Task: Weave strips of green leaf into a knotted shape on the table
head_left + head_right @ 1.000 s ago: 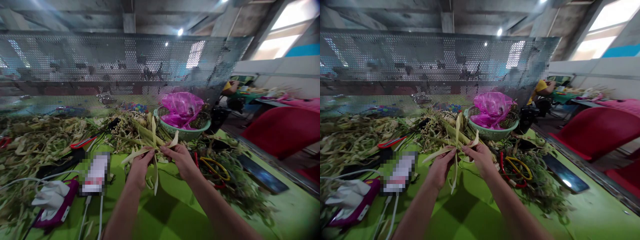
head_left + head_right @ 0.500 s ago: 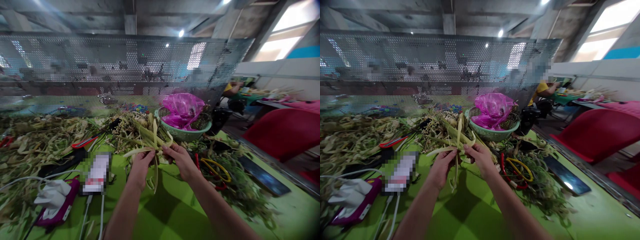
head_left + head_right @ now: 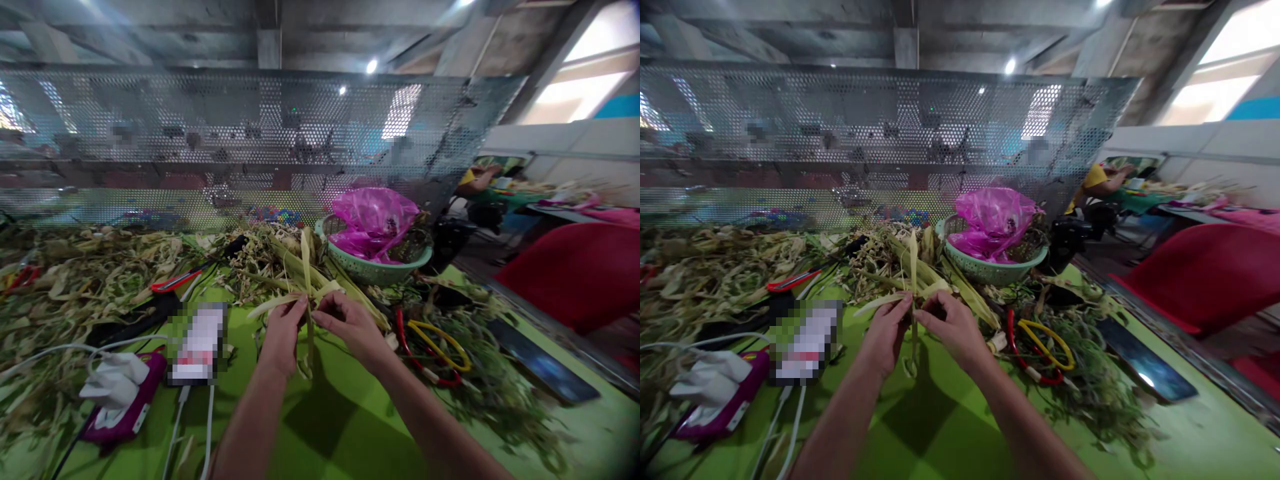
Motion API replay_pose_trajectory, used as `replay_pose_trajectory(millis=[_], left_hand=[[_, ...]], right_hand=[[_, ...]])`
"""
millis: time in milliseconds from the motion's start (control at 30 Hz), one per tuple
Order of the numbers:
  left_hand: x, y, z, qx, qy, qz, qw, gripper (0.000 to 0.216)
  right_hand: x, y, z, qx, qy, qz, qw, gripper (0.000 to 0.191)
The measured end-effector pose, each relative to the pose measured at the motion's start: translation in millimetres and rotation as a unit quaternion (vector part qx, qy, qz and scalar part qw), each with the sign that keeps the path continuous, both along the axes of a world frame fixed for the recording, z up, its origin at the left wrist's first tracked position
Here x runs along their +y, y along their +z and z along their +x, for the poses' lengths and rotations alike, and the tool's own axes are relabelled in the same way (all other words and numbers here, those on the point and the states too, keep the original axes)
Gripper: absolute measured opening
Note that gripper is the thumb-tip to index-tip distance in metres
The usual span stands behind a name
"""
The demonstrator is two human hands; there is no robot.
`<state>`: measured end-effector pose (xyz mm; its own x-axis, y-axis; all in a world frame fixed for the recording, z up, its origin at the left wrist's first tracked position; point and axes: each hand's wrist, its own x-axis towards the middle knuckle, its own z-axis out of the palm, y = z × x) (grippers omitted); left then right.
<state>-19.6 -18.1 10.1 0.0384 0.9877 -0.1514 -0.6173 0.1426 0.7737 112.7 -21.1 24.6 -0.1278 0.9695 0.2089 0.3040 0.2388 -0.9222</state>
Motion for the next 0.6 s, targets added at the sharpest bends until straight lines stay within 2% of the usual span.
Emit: replay_pose_trajectory(millis=[233, 400, 600], left_hand=[[-0.5, 3.8, 0.5, 0.029, 0.003, 0.007, 1.0, 0.033], [0.0, 3.8, -1.8, 0.037, 0.011, 0.003, 0.999, 0.032], [-0.8, 3.4, 0.1, -0.008, 0.051, -0.031, 0.998, 0.029]], right_hand=[[0.4, -6.8, -2.2, -0.044, -0.018, 0.03, 0.998, 0.011], [3.2, -6.2, 0.4, 0.02, 0.008, 0.003, 1.0, 0.014], [5.3, -5.7, 3.7, -0.002, 0.007, 0.006, 1.0, 0.014]])
